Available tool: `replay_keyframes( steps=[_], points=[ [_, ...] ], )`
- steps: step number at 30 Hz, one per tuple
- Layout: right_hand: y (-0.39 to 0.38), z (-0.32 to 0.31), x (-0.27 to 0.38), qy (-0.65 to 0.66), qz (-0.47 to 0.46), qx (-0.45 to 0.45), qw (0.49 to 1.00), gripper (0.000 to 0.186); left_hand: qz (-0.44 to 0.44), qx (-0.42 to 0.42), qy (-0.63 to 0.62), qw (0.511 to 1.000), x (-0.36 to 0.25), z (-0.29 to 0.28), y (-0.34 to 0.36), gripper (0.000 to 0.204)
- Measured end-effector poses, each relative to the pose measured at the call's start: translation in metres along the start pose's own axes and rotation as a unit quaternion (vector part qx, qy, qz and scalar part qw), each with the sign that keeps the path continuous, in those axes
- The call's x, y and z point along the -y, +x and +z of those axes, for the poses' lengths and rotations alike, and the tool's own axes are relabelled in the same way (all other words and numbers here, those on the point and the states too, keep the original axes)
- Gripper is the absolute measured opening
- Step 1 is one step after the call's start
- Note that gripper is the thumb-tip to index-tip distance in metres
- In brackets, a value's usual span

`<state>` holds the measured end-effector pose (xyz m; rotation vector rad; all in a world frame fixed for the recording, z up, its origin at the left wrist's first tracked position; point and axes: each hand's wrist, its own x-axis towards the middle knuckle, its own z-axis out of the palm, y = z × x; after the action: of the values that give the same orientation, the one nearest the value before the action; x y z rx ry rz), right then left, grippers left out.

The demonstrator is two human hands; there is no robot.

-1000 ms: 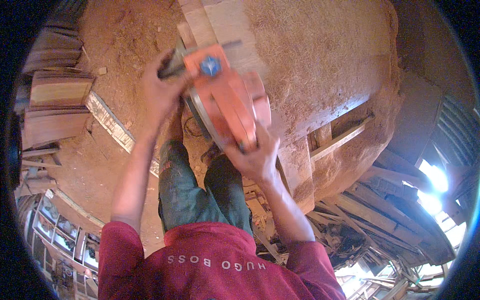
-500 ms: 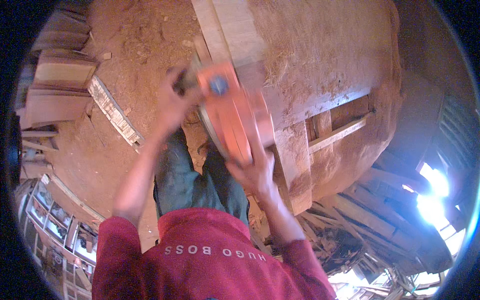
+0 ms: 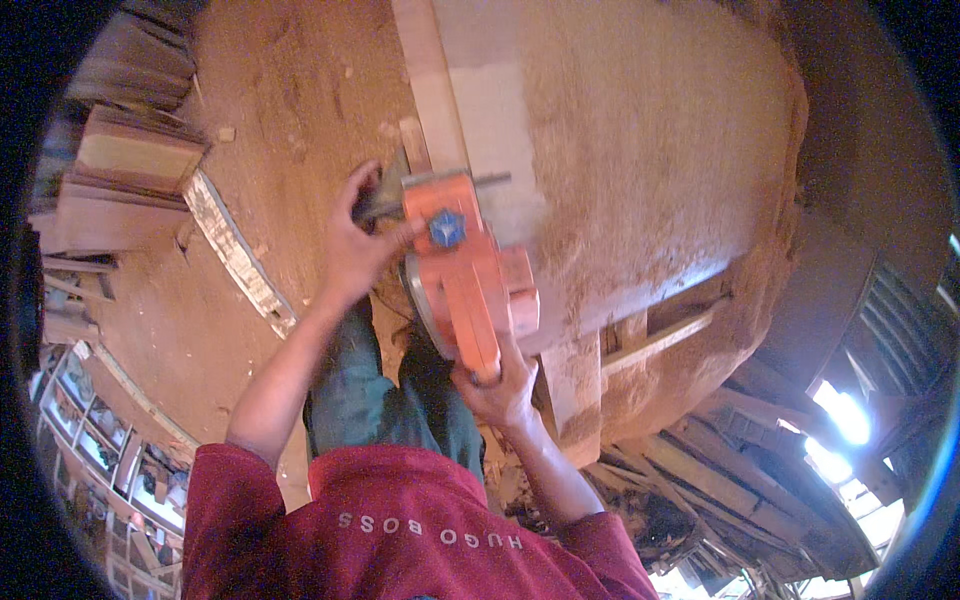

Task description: The person smooths a wooden board using an electric planer and a metal scraper, turning the board over to work on different sections.

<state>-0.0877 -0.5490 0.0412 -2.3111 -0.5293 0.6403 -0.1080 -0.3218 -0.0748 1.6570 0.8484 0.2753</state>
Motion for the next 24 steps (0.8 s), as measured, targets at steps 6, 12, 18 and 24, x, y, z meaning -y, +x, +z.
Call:
replay_keyframes(
  steps=[6, 12, 18, 24],
  points=[
    [0.214, 0.036, 0.092, -0.015, -0.138, -0.081, 0.987, 0.034, 0.02, 0.002, 0.039, 0.999, -0.029, -0.061, 0.22, 0.081],
    [0.32, 0.047, 0.132, -0.058, -0.27, -0.119, 0.954, 0.021, 0.028, 0.028, -0.017, 0.999, -0.082, -0.102, 0.334, 0.095],
    [0.204, 0.036, 0.08, -0.032, -0.168, -0.094, 0.981, 0.033, 0.082, 0.007, 0.048, 0.995, -0.013, -0.06, 0.221, 0.089],
    [-0.076, -0.009, -0.04, -0.072, 0.025, 0.018, 0.997, 0.047, 0.02, 0.012, 0.04, 0.999, 0.007, 0.022, -0.086, 0.08]
  ],
)
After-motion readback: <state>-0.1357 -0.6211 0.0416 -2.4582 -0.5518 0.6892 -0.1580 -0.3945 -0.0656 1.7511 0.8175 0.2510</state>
